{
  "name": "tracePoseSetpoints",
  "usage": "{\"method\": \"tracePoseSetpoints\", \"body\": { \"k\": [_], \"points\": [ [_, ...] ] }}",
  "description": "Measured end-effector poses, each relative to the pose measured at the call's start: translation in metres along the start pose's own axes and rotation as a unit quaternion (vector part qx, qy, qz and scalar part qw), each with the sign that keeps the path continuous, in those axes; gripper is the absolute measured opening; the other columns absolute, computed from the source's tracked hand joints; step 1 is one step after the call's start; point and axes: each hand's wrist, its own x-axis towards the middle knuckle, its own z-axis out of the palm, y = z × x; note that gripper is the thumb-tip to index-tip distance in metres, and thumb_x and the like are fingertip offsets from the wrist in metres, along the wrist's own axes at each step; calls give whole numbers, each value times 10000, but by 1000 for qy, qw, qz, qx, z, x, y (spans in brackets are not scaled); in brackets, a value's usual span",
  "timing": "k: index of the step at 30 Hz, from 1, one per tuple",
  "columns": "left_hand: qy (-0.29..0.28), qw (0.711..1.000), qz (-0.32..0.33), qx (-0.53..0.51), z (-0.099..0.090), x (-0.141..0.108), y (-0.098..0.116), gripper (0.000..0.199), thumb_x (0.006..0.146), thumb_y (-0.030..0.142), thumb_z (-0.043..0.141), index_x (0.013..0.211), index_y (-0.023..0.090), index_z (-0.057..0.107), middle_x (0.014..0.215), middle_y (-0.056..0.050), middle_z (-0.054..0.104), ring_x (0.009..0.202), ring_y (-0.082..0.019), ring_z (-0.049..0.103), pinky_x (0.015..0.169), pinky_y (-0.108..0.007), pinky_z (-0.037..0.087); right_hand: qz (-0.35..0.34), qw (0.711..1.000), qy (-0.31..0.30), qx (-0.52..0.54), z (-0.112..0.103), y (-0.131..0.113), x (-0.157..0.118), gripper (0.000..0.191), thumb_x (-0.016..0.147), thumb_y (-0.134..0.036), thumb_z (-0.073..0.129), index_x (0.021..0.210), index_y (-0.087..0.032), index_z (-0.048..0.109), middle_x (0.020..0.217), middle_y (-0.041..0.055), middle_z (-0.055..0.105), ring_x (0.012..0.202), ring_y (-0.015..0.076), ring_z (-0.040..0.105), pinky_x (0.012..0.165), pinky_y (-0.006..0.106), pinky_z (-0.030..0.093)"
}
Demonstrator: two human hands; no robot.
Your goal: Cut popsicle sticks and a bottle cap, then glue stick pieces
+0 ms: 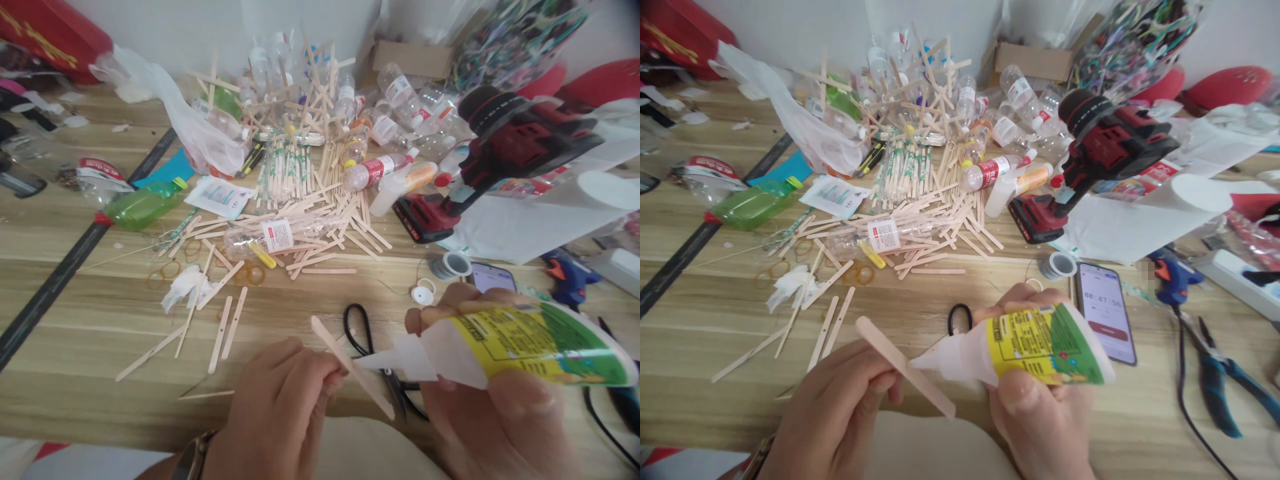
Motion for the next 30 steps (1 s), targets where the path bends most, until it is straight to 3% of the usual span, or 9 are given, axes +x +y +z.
{"method": "tracePoseSetpoints", "body": {
  "k": [5, 16, 23, 30],
  "points": [
    [-21, 1000, -10, -11, -1, -2, -1, 202, 940, 98, 386, 877, 231, 524, 674, 40, 598, 641, -138, 578, 629, -244, 455, 13, 1000, 8, 10, 2, 0, -1, 486, 516, -439, 881, 906, -306, 623, 798, -66, 573, 462, 86, 416, 608, 281, 518],
    [-34, 999, 3, -19, -1, -3, -2, 196, 944, 110, 389, 911, 229, 542, 706, 34, 615, 660, -140, 592, 603, -242, 448, 20, 1000, 15, -2, 0, 0, -3, 528, 502, -492, 878, 935, -353, 610, 808, -46, 605, 591, 166, 559, 624, 327, 528],
    [-41, 999, -5, -3, -1, -2, -2, 213, 952, 114, 378, 916, 230, 553, 710, 27, 625, 695, -149, 609, 605, -247, 454, 0, 999, -13, -42, 3, -4, 1, 477, 484, -560, 862, 830, -325, 633, 727, -25, 556, 515, 156, 468, 504, 315, 472],
    [-41, 999, -11, -4, 0, -3, -3, 192, 954, 134, 397, 916, 232, 558, 721, 22, 627, 686, -152, 600, 600, -248, 452, 30, 999, 29, 11, 2, -6, 1, 478, 463, -504, 893, 836, -338, 643, 805, -33, 501, 709, 173, 528, 631, 284, 524]
  ]
}}
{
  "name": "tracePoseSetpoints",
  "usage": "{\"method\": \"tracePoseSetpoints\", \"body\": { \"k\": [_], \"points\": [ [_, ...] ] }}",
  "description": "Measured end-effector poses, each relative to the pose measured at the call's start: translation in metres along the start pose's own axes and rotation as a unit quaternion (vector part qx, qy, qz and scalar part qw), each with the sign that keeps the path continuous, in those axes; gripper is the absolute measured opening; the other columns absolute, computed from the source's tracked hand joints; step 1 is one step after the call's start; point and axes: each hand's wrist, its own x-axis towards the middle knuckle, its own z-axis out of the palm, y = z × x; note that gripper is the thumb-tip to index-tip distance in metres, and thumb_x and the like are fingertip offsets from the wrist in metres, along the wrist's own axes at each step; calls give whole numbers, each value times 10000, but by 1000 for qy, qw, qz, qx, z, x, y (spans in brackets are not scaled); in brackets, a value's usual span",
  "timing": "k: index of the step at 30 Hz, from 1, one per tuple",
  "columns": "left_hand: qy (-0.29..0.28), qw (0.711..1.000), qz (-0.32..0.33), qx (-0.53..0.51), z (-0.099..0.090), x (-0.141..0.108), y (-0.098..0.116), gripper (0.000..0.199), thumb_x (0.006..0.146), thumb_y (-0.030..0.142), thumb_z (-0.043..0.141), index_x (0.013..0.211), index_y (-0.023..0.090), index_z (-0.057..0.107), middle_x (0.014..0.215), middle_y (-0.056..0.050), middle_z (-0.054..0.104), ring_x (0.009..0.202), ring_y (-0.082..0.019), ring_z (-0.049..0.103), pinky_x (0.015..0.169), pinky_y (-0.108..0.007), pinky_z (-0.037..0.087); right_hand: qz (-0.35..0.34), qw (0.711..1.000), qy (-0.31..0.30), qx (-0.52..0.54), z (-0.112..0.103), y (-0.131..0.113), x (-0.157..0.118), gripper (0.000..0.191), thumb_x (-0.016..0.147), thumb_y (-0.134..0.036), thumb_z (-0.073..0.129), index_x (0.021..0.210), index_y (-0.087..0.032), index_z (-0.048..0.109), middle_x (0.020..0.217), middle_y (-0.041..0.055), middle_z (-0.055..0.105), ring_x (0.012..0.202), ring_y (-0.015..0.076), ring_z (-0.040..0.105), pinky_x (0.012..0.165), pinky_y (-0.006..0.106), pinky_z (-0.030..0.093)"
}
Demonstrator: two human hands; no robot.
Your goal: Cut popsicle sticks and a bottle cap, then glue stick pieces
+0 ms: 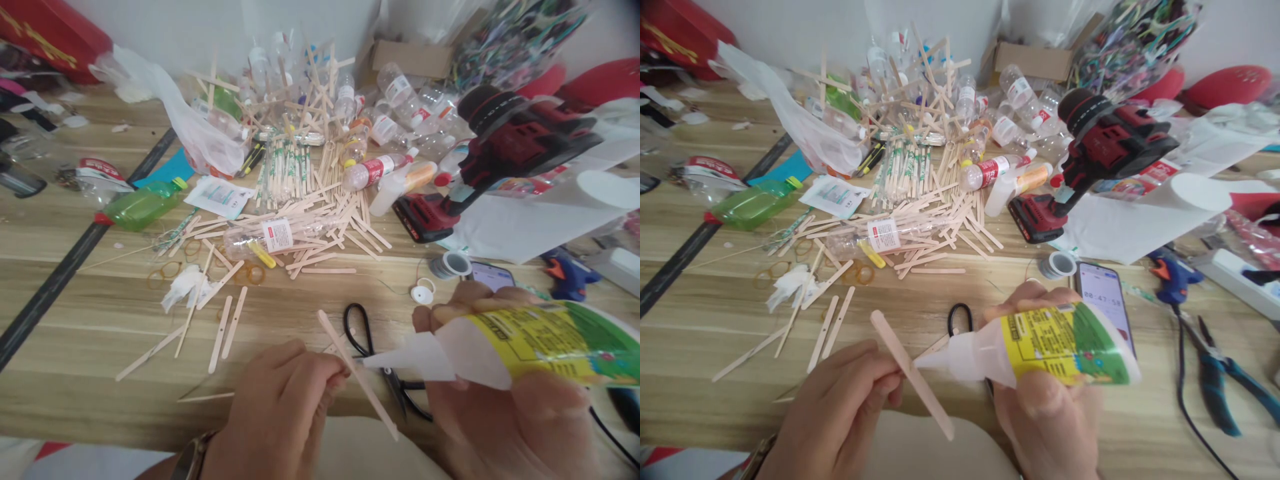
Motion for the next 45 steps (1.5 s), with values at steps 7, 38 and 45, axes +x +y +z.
{"method": "tracePoseSetpoints", "body": {
  "k": [7, 38, 45],
  "points": [
    [12, 1000, 12, 2, -1, -1, 1, 179, 947, 121, 413, 928, 239, 547, 739, 28, 641, 701, -153, 609, 625, -252, 462, -12, 999, -29, -15, -1, 5, -2, 486, 507, -503, 872, 896, -361, 617, 794, -38, 569, 649, 182, 550, 638, 320, 535],
    [44, 999, 0, -13, 1, -2, 2, 155, 936, 122, 466, 900, 213, 587, 681, 17, 653, 644, -138, 610, 618, -241, 498, -17, 1000, -13, -22, -12, 7, -4, 510, 502, -463, 858, 908, -294, 598, 824, -6, 513, 710, 175, 531, 618, 306, 508],
    [54, 998, 14, -14, -1, 0, 2, 146, 926, 97, 481, 888, 207, 568, 683, 20, 637, 652, -137, 590, 598, -233, 464, -29, 999, -13, -26, -14, 9, -3, 520, 512, -448, 858, 941, -292, 609, 839, -6, 461, 745, 184, 480, 660, 324, 497]
  ]
}}
